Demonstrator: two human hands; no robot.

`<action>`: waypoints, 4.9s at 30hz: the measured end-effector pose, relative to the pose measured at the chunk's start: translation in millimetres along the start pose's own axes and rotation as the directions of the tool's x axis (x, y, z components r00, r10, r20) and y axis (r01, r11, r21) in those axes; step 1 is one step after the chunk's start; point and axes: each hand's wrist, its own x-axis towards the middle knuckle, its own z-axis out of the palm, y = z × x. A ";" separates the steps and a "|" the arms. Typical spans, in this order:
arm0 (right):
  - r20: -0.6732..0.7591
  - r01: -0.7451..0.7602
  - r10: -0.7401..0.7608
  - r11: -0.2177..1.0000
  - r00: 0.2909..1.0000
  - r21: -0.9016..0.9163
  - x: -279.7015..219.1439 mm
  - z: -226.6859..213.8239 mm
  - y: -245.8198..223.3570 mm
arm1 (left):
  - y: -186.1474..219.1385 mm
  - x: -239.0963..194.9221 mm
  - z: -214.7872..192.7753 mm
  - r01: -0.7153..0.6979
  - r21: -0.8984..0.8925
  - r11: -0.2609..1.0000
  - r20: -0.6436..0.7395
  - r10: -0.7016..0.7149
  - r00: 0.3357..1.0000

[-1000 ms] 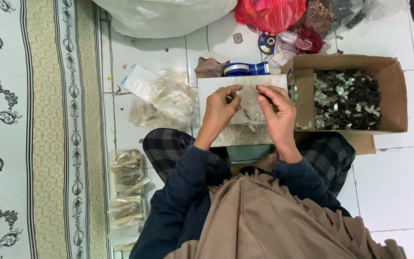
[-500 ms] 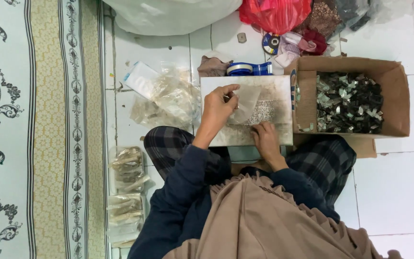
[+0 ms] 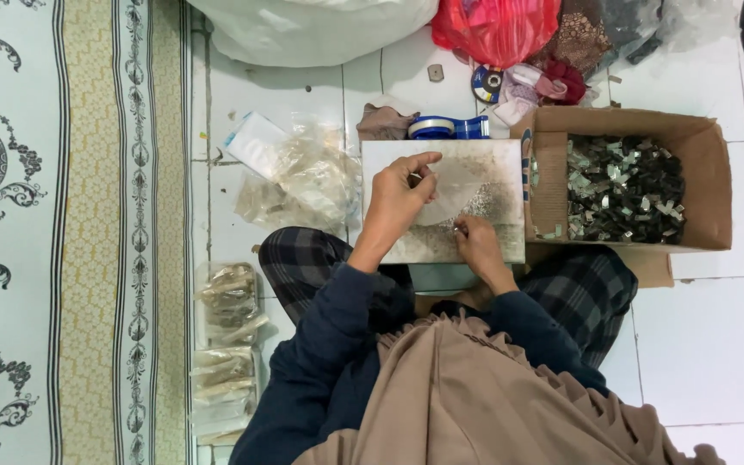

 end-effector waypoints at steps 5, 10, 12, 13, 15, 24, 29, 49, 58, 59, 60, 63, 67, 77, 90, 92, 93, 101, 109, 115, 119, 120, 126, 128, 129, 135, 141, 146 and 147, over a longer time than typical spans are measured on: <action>0.051 -0.142 0.137 0.982 0.989 0.128 6.5 -11.1 0.1 | 4.2 -0.8 -3.5 -0.004 -0.005 1.000 -0.013 0.004 1.000; -0.070 -0.200 0.299 0.778 0.952 0.595 15.8 -123.6 -111.4 | 0.6 1.4 -2.0 0.006 -0.016 1.000 -0.022 -0.006 1.000; -0.257 0.048 0.187 0.715 0.948 0.697 22.5 -177.5 -157.8 | -0.2 3.4 1.2 -0.012 0.005 1.000 -0.034 0.012 0.999; -0.258 0.047 0.189 0.716 0.947 0.696 25.9 -188.6 -171.3 | 1.8 3.6 2.3 -0.012 0.003 1.000 -0.032 0.012 0.999; -0.365 0.225 0.030 0.739 0.931 0.635 32.9 -211.2 -198.2 | 6.5 4.1 4.7 -0.015 0.005 1.000 -0.049 0.015 0.999; -0.493 0.369 -0.113 0.807 0.863 0.461 42.4 -176.3 -206.9 | 10.6 3.9 -0.2 -0.056 -0.105 0.993 -0.180 0.036 0.983; -0.243 0.106 0.032 0.839 0.970 0.534 29.3 -131.7 -204.5 | 4.4 3.8 12.3 -0.020 -0.238 0.971 -0.181 -0.025 0.983; 0.253 -0.324 0.349 0.162 0.902 0.932 75.0 -135.1 -159.6 | -151.6 -27.3 -12.0 0.491 -0.505 0.710 0.088 -0.524 0.847; 0.268 -0.300 0.404 0.017 0.875 0.954 62.6 -120.7 -114.4 | -250.1 -50.6 5.9 0.391 -0.812 0.433 0.195 -0.432 0.881; 0.278 -0.313 0.413 0.018 0.867 0.950 59.7 -115.2 -104.3 | -230.6 -54.9 5.7 0.407 -0.820 0.402 0.210 -0.449 0.868; 0.288 -0.326 0.422 0.019 0.860 0.945 57.0 -110.0 -93.8 | -211.0 -58.7 5.8 0.421 -0.828 0.371 0.226 -0.466 0.855; 0.287 -0.334 0.443 0.031 0.849 0.942 51.0 -109.8 -91.9 | -179.5 -66.7 12.6 0.448 -0.818 0.360 0.240 -0.493 0.836; 0.254 -0.312 0.464 0.050 0.849 0.949 47.9 -116.1 -94.5 | -219.8 -69.8 19.6 0.504 -0.746 0.434 0.246 -0.524 0.815; 0.215 -0.228 0.408 -0.018 0.887 0.973 50.2 -160.5 -149.9 | -146.1 -65.1 -5.0 0.469 -0.554 0.688 0.136 -0.481 0.866; 0.123 -0.183 0.189 0.342 0.974 0.922 44.0 -172.2 -189.3 | -102.4 -48.4 2.9 0.274 -0.010 0.962 0.446 -0.241 0.862; 0.123 -0.170 0.154 0.344 0.980 0.924 43.6 -177.4 -196.6 | -113.7 -45.3 5.9 0.250 0.032 0.968 0.444 -0.238 0.864; 0.130 -0.165 0.121 0.345 0.984 0.924 41.0 -179.2 -200.1 | -120.1 -46.8 7.7 0.234 0.072 0.970 0.441 -0.242 0.864; 0.102 -0.151 0.155 0.350 0.983 0.925 62.3 -172.8 -173.2 | -99.5 -27.9 0.0 0.158 0.134 0.978 0.331 -0.195 0.923; -0.073 0.014 0.132 0.402 0.989 0.916 91.4 -171.3 -162.9 | -123.3 47.1 -9.4 -0.131 0.445 0.886 0.106 0.093 0.990; 0.057 -0.050 0.009 0.612 0.998 0.789 56.4 -146.1 -122.1 | -169.1 49.6 -29.7 -0.303 0.754 0.583 0.266 0.150 0.952; 0.250 -0.081 -0.111 0.757 0.962 0.648 15.3 -121.4 -106.1 | -191.5 25.9 -40.7 -0.311 0.851 0.422 0.349 -0.012 0.937; 0.248 -0.062 -0.128 0.769 0.960 0.636 3.7 -109.5 -95.0 | -184.7 17.3 -41.5 -0.301 0.851 0.430 0.347 -0.032 0.937; 0.259 0.003 -0.185 0.818 0.948 0.575 -19.3 -82.2 -67.4 | -213.7 14.6 -16.1 -0.471 0.819 0.327 0.446 0.153 0.882; 0.244 0.045 -0.226 0.814 0.943 0.580 -18.8 -84.3 -68.6 | -224.6 8.4 0.1 -0.521 0.794 0.313 0.479 0.204 0.854; 0.230 0.088 -0.267 0.809 0.936 0.581 -19.7 -85.3 -69.3 | -230.3 4.3 8.5 -0.568 0.767 0.298 0.509 0.257 0.822; 0.221 0.208 -0.339 0.863 0.915 0.460 -28.9 -91.1 -70.3 | -230.4 -15.2 25.0 -0.569 0.798 0.196 0.531 0.217 0.819; 0.226 0.143 -0.289 0.853 0.930 0.503 -36.8 -94.7 -73.3 | -258.5 3.8 31.3 -0.497 0.837 0.228 0.491 0.084 0.867; 0.196 0.148 -0.276 0.856 0.941 0.495 -35.4 -93.6 -79.1 | -239.8 6.1 30.5 -0.481 0.836 0.263 0.495 0.013 0.869; 0.192 0.142 -0.267 0.858 0.944 0.494 -34.8 -94.9 -82.4 | -236.5 5.5 29.0 -0.477 0.826 0.298 0.503 -0.012 0.864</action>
